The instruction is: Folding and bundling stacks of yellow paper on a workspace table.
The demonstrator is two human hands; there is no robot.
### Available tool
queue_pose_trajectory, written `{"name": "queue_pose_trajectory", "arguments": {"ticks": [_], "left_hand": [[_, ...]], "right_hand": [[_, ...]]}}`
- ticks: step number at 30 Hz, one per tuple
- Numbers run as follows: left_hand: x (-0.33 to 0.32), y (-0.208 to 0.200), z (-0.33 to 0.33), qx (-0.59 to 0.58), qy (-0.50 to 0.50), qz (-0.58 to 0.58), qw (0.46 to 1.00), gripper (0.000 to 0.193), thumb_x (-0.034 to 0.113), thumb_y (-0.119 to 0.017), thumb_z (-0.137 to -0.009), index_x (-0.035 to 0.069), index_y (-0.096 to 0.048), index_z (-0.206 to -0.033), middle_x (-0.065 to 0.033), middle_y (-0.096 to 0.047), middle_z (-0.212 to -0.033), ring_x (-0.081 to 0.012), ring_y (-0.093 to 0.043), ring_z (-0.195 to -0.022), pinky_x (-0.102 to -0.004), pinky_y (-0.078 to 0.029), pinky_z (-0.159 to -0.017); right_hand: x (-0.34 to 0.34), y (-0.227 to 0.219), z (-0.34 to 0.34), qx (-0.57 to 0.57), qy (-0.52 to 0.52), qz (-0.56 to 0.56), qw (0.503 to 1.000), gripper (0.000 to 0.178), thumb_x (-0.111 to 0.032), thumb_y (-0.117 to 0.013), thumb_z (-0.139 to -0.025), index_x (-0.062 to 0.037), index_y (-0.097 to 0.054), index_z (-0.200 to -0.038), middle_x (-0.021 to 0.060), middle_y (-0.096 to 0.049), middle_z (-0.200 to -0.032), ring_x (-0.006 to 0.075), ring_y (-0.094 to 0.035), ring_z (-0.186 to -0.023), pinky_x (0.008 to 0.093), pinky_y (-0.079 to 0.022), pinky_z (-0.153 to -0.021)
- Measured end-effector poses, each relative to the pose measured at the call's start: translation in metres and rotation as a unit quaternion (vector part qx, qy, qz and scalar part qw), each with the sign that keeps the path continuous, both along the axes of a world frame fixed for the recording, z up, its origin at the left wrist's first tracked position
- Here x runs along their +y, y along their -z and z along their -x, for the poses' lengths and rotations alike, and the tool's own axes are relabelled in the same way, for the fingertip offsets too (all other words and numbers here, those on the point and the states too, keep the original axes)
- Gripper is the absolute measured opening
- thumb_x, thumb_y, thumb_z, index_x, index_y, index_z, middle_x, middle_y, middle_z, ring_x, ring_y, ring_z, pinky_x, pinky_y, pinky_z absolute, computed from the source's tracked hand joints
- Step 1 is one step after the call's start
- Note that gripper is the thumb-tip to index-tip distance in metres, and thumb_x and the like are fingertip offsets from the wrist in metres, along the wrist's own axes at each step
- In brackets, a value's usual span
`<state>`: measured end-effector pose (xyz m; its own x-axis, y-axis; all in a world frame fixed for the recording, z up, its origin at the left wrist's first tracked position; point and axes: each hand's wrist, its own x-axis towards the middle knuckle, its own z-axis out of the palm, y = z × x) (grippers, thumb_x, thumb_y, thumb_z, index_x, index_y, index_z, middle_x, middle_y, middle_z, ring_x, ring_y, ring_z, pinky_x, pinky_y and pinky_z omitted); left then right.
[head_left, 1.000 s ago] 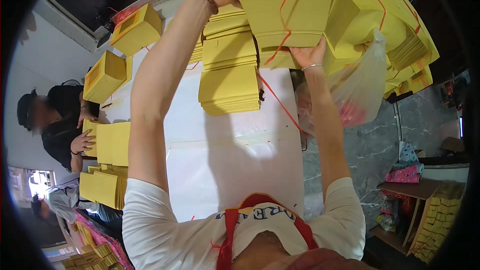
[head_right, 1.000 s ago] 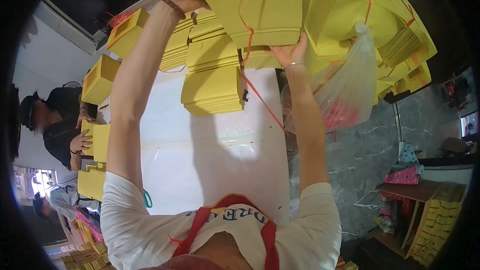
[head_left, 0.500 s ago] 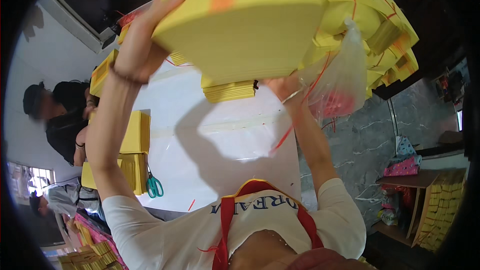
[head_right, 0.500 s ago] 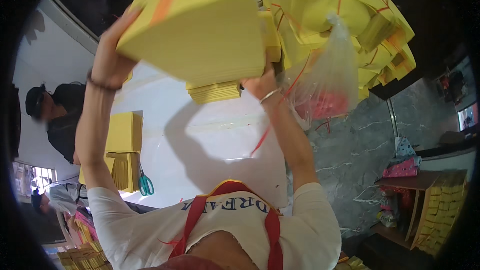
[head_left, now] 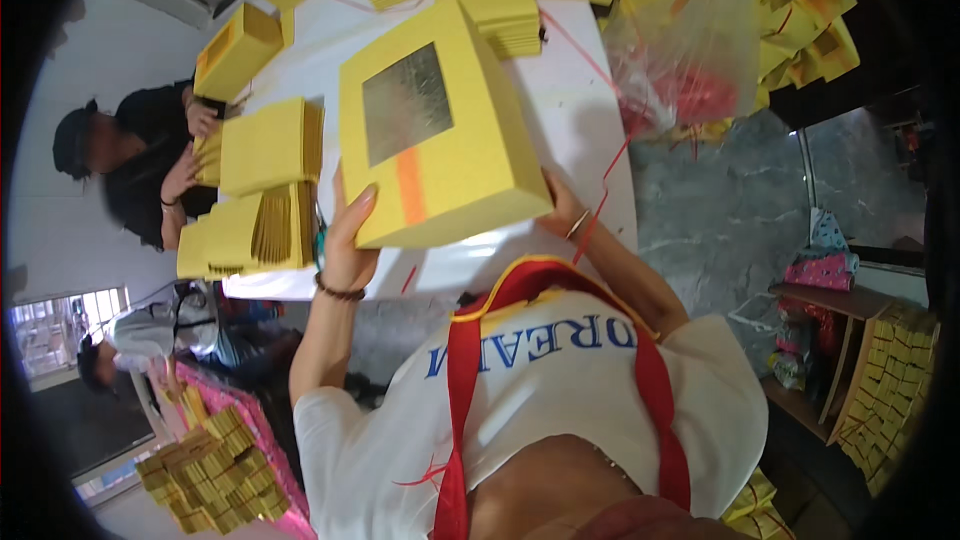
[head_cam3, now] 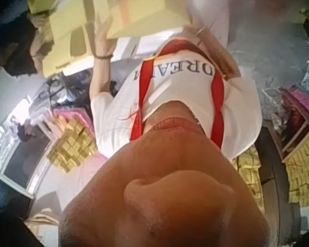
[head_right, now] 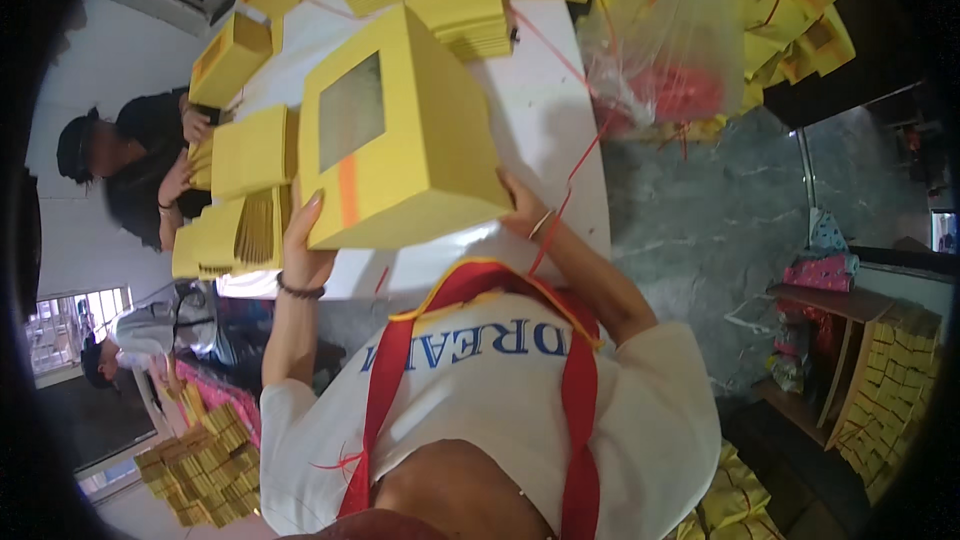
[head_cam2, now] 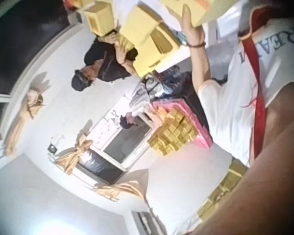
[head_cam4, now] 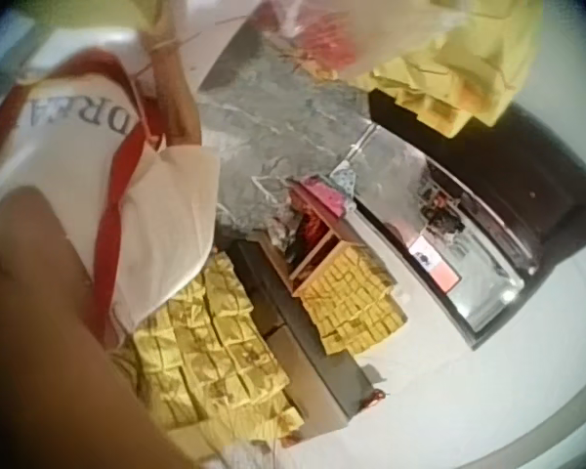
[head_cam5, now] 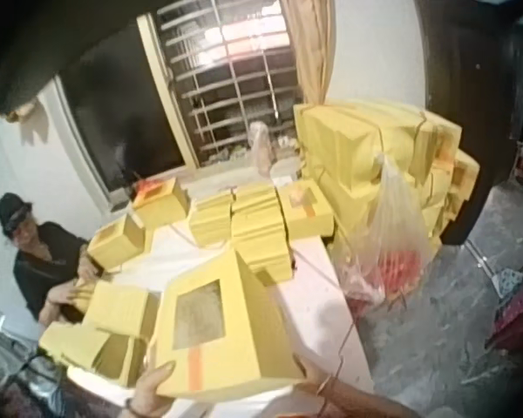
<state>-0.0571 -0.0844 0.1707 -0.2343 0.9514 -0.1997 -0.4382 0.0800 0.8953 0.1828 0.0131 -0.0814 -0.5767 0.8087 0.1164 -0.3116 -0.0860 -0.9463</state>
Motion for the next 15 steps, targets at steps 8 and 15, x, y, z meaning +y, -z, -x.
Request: {"name": "queue_pose_trajectory", "arguments": {"ticks": [8,15], "left_hand": [[-0.008,0.023,-0.026,0.031,0.029,-0.025,0.999,0.070,0.012,-0.054,-0.083,0.010,-0.013,-0.139,-0.0107,-0.033,-0.134,-0.0220,-0.033,-0.124,-0.0348,-0.027,-0.103],[0.000,0.026,-0.025,0.041,0.059,-0.009,0.997,0.074,0.016,-0.058,-0.082,0.008,-0.012,-0.139,-0.0103,-0.028,-0.137,-0.0214,-0.028,-0.128,-0.0339,-0.024,-0.104]], "right_hand": [[0.003,-0.033,-0.005,0.158,-0.061,0.295,0.940,0.038,-0.009,-0.058,-0.084,-0.0050,-0.047,-0.120,0.0064,-0.054,-0.116,0.0149,-0.051,-0.107,0.0318,-0.044,-0.089],[-0.012,-0.047,-0.002,0.073,0.065,0.414,0.905,0.045,-0.039,-0.041,-0.092,-0.0058,-0.048,-0.121,0.0095,-0.055,-0.116,0.0198,-0.053,-0.107,0.0323,-0.044,-0.088]]}}
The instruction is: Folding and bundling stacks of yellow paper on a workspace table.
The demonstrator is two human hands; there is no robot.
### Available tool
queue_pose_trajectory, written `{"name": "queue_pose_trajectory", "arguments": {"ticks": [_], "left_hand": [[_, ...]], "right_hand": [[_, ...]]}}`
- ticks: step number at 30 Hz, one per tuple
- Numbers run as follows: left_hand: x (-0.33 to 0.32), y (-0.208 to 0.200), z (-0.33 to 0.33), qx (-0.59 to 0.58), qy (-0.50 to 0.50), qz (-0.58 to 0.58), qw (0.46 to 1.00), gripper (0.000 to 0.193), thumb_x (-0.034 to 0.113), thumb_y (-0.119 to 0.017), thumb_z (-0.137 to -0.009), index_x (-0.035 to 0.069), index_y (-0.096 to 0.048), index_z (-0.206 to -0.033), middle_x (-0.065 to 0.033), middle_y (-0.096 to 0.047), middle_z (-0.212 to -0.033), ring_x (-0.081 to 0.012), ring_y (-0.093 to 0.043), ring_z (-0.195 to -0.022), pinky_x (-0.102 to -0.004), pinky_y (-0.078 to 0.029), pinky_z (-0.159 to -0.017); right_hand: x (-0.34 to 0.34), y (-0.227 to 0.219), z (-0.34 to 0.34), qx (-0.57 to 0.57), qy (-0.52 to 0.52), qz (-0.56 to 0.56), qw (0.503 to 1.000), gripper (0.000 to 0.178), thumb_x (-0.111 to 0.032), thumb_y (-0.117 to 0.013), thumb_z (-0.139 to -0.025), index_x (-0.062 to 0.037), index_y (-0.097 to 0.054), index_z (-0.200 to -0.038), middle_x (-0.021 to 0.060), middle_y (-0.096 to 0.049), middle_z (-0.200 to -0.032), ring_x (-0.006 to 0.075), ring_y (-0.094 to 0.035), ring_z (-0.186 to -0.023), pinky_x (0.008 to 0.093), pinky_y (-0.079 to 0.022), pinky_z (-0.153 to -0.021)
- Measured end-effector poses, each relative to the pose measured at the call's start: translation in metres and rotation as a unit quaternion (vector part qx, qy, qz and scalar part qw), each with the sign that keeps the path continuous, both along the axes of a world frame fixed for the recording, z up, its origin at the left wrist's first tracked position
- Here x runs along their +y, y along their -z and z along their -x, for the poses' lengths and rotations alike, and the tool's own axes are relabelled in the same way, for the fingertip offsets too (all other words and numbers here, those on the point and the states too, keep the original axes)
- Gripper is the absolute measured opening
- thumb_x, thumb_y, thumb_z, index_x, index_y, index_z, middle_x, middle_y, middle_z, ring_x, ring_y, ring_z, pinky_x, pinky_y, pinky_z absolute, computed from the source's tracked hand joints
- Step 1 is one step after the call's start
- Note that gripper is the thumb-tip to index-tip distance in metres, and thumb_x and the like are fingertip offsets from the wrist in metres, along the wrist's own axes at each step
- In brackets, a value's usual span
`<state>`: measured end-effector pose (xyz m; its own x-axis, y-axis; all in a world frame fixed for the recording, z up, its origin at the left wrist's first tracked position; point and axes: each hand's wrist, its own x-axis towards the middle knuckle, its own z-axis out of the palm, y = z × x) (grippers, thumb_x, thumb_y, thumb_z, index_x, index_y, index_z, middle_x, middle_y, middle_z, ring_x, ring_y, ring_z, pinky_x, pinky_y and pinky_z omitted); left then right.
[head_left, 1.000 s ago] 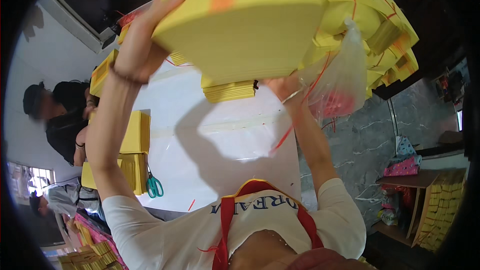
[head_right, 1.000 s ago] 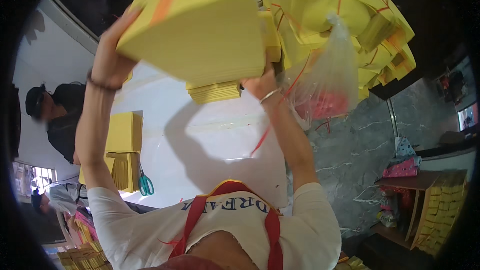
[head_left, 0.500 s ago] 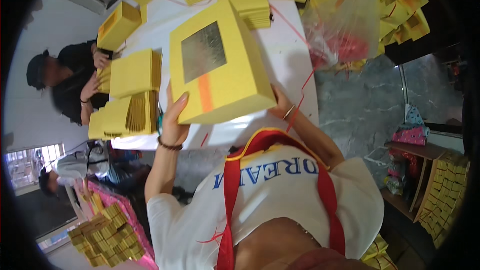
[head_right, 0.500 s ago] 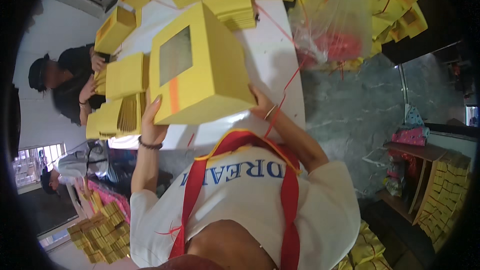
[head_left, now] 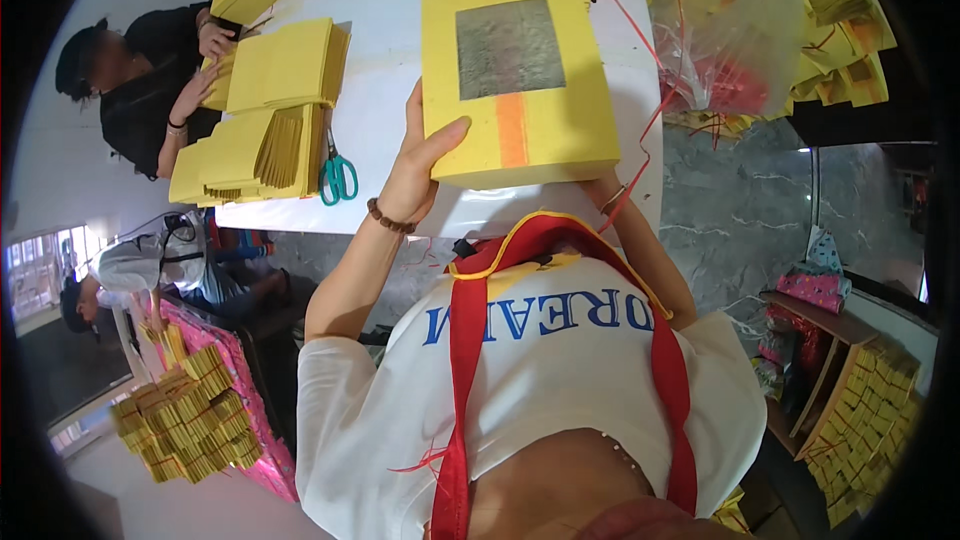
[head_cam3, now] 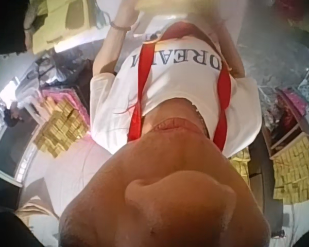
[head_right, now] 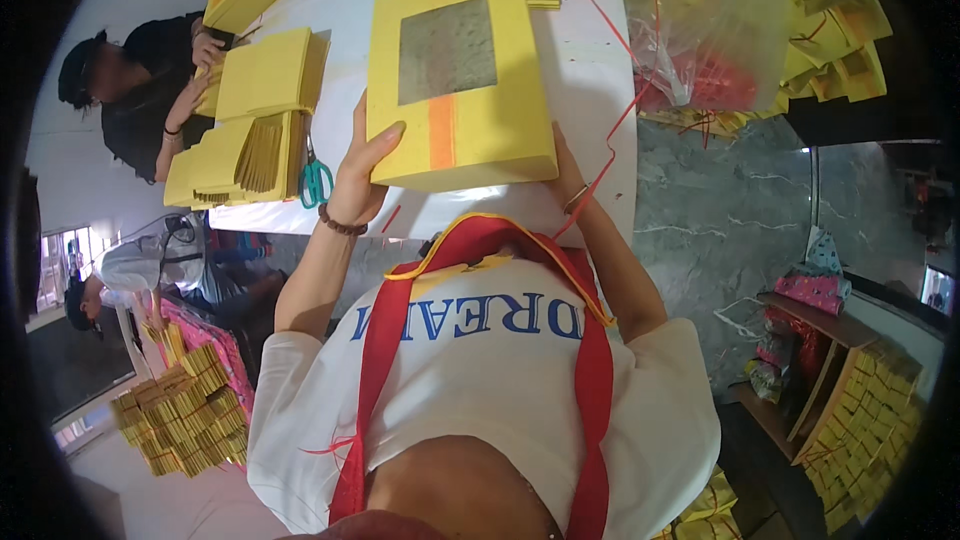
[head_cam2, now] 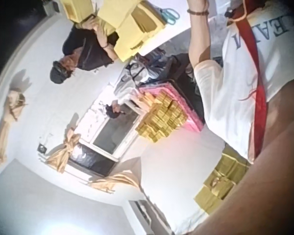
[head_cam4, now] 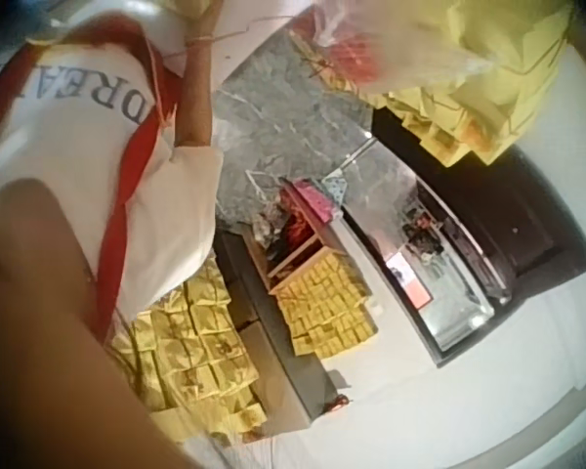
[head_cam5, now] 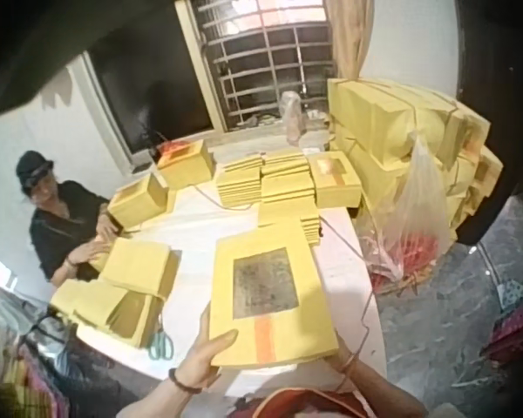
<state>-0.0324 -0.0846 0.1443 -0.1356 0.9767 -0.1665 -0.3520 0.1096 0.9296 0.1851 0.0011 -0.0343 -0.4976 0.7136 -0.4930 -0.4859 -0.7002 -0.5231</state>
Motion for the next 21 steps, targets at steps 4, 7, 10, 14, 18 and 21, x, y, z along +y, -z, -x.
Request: {"name": "queue_pose_trajectory", "arguments": {"ticks": [4,7,10,14,18,21], "left_hand": [[0.005,0.003,0.003,0.010,0.018,-0.010,1.000,0.076,0.015,-0.059,-0.082,0.006,-0.010,-0.139,-0.0110,-0.027,-0.137,-0.0211,-0.026,-0.128,-0.0335,-0.023,-0.105],[0.005,0.000,-0.001,0.019,0.017,-0.026,0.999,0.077,0.014,-0.059,-0.081,0.005,-0.010,-0.139,-0.0116,-0.027,-0.137,-0.0206,-0.025,-0.128,-0.0332,-0.022,-0.105],[0.006,-0.001,-0.004,-0.013,0.018,-0.021,1.000,0.078,0.013,-0.060,-0.080,0.005,-0.009,-0.139,-0.0120,-0.025,-0.138,-0.0211,-0.024,-0.129,-0.0327,-0.021,-0.105],[0.002,-0.002,-0.003,-0.005,0.018,-0.001,1.000,0.082,0.014,-0.061,-0.080,0.004,-0.006,-0.140,-0.0129,-0.023,-0.139,-0.0224,-0.021,-0.131,-0.0331,-0.020,-0.106],[0.000,0.007,-0.002,0.040,0.030,-0.017,0.999,0.083,0.016,-0.061,-0.080,0.005,-0.005,-0.140,-0.0132,-0.019,-0.141,-0.0225,-0.018,-0.132,-0.0333,-0.018,-0.107],[-0.002,0.007,-0.008,0.053,0.048,-0.036,0.997,0.084,0.017,-0.062,-0.080,0.005,-0.005,-0.140,-0.0137,-0.017,-0.141,-0.0229,-0.017,-0.132,-0.0334,-0.017,-0.107]], "right_hand": [[0.003,0.006,-0.008,-0.086,-0.026,-0.091,0.992,0.044,-0.039,-0.042,-0.092,-0.0051,-0.049,-0.119,0.0100,-0.056,-0.114,0.0198,-0.054,-0.106,0.0324,-0.044,-0.088],[0.003,0.020,-0.017,-0.167,-0.045,-0.195,0.965,0.043,-0.039,-0.042,-0.092,-0.0045,-0.051,-0.117,0.0104,-0.057,-0.112,0.0199,-0.055,-0.105,0.0326,-0.045,-0.087],[0.001,0.036,-0.029,-0.248,-0.058,-0.304,0.918,0.043,-0.038,-0.043,-0.092,-0.0038,-0.052,-0.115,0.0109,-0.059,-0.110,0.0199,-0.055,-0.104,0.0327,-0.045,-0.087],[-0.005,0.048,-0.041,-0.342,-0.065,-0.446,0.825,0.042,-0.038,-0.044,-0.091,-0.0029,-0.054,-0.112,0.0115,-0.060,-0.107,0.0200,-0.056,-0.103,0.0329,-0.045,-0.086],[-0.001,-0.019,-0.046,-0.523,-0.131,-0.666,0.516,0.040,-0.037,-0.047,-0.089,0.0000,-0.057,-0.101,0.0118,-0.064,-0.089,0.0192,-0.062,-0.085,0.0331,-0.050,-0.072],[-0.011,-0.035,-0.057,-0.407,-0.207,-0.318,0.831,0.037,-0.035,-0.049,-0.087,0.0000,-0.058,-0.095,0.0099,-0.063,-0.079,0.0185,-0.063,-0.069,0.0320,-0.049,-0.060]]}}
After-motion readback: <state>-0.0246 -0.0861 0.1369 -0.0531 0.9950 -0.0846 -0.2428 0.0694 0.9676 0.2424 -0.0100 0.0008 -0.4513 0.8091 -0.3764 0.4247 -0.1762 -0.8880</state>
